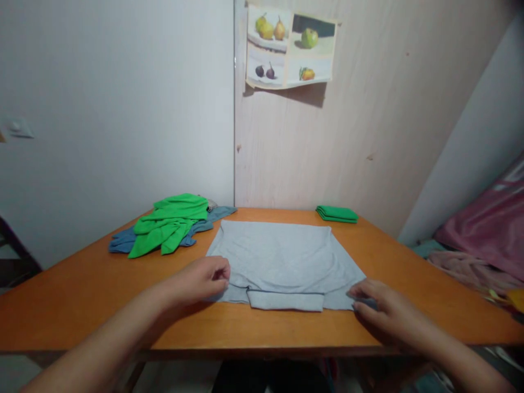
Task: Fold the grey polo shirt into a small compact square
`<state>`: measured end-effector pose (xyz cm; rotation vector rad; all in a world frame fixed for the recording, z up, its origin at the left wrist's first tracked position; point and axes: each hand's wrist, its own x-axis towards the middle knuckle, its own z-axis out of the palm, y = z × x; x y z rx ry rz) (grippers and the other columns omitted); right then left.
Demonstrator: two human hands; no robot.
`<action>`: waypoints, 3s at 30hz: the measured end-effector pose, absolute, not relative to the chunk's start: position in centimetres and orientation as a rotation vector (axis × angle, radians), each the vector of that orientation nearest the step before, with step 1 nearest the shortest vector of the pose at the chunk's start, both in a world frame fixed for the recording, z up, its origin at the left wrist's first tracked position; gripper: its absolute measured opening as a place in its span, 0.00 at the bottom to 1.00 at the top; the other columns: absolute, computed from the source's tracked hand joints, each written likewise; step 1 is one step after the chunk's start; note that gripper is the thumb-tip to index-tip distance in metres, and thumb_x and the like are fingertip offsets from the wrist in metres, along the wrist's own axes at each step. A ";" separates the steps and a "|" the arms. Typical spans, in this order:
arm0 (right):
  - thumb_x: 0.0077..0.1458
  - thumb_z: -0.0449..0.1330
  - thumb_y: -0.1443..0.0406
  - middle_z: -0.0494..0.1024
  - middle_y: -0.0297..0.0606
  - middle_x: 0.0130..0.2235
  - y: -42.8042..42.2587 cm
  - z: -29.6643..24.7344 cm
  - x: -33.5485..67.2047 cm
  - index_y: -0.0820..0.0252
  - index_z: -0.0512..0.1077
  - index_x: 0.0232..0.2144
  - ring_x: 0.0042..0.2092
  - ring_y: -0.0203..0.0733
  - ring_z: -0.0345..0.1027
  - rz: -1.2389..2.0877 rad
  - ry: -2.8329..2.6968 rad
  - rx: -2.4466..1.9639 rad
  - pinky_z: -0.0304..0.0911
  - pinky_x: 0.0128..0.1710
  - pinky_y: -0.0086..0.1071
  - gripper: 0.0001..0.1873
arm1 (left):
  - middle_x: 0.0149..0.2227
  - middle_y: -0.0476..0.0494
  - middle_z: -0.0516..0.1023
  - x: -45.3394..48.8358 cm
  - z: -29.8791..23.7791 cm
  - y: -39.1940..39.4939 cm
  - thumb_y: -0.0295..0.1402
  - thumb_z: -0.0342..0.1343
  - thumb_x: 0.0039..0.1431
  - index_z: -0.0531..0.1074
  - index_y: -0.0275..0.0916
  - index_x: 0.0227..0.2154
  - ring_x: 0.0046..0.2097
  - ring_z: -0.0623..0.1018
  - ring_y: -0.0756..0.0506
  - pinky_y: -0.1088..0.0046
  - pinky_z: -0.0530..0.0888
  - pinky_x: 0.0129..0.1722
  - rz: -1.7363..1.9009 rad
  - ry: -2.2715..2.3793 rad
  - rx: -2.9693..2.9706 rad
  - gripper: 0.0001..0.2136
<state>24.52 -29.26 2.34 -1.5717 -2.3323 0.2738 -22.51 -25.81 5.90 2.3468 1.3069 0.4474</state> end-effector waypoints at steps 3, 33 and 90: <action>0.54 0.56 0.63 0.76 0.39 0.40 -30.1 3.0 24.2 0.55 0.73 0.39 0.42 0.44 0.69 0.288 -2.384 -1.612 0.63 0.44 0.35 0.09 | 0.31 0.50 0.72 -22.4 5.8 -27.0 0.33 0.52 0.51 0.70 0.40 0.31 0.34 0.70 0.46 0.74 0.64 0.31 0.325 1.344 2.372 0.06; 0.56 0.53 0.64 0.72 0.41 0.40 -27.2 0.0 21.7 0.50 0.70 0.57 0.43 0.48 0.68 -0.178 -2.293 -1.648 0.62 0.44 0.39 0.26 | 0.41 0.39 0.72 -19.1 5.3 -28.0 0.29 0.49 0.60 0.72 0.44 0.45 0.45 0.71 0.38 0.62 0.66 0.44 0.339 1.679 2.752 0.12; 0.53 0.61 0.45 0.64 0.30 0.27 -11.0 6.0 20.3 0.60 0.71 0.30 0.29 0.33 0.54 1.349 -2.176 -1.440 0.53 0.28 0.27 0.23 | 0.31 0.48 0.75 -20.9 7.0 -11.5 0.53 0.64 0.47 0.75 0.39 0.33 0.32 0.72 0.47 0.74 0.67 0.32 0.210 1.128 1.687 0.21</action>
